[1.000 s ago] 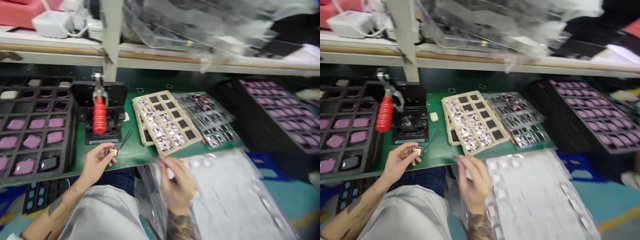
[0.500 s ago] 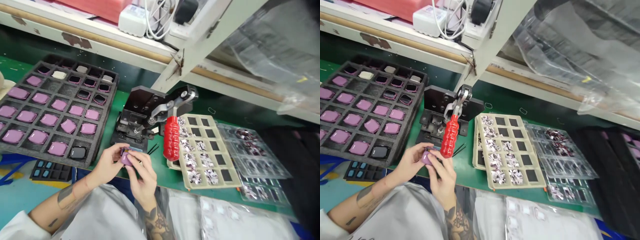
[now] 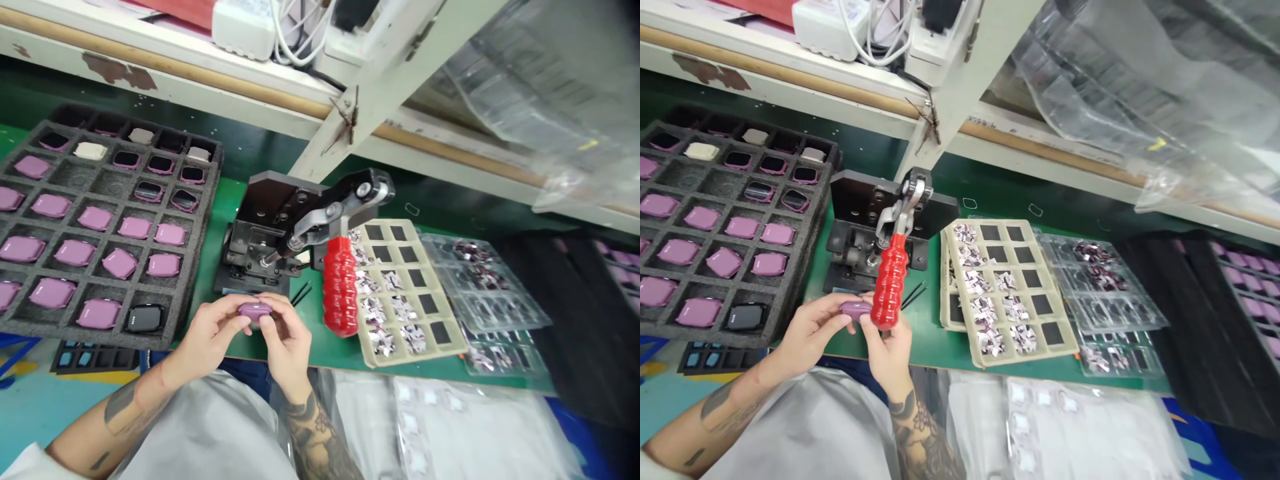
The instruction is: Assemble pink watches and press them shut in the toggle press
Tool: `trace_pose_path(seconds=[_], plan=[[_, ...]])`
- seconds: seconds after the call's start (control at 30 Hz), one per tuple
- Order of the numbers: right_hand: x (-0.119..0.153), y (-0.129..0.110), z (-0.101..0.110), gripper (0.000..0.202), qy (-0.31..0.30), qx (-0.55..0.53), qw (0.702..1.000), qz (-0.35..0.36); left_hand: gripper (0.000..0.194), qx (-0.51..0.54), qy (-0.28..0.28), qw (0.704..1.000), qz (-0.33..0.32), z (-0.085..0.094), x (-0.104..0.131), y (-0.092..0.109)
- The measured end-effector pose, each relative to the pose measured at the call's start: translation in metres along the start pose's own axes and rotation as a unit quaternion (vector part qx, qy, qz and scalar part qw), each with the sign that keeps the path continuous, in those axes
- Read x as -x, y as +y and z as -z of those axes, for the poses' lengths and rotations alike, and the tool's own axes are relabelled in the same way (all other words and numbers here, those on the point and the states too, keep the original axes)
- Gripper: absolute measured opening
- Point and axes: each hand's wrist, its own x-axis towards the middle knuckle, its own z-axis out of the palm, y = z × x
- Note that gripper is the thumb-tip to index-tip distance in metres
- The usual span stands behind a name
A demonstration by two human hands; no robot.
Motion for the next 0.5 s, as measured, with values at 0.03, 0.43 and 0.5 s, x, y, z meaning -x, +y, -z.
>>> trace_pose_path(seconds=[0.03,0.43,0.5], plan=[[-0.002,-0.001,0.0,0.018,-0.003,-0.027,1.0,-0.01,0.029,-0.016,-0.006,1.0,-0.008,0.001,0.0,0.002],[-0.012,-0.014,-0.003,0.024,-0.045,-0.059,0.997,0.01,0.022,-0.141,0.066,0.979,-0.129,0.005,0.014,-0.009],[-0.014,-0.017,-0.003,0.015,-0.046,0.0,0.998,0.046,0.024,-0.065,0.057,0.993,-0.076,0.002,0.012,-0.005]])
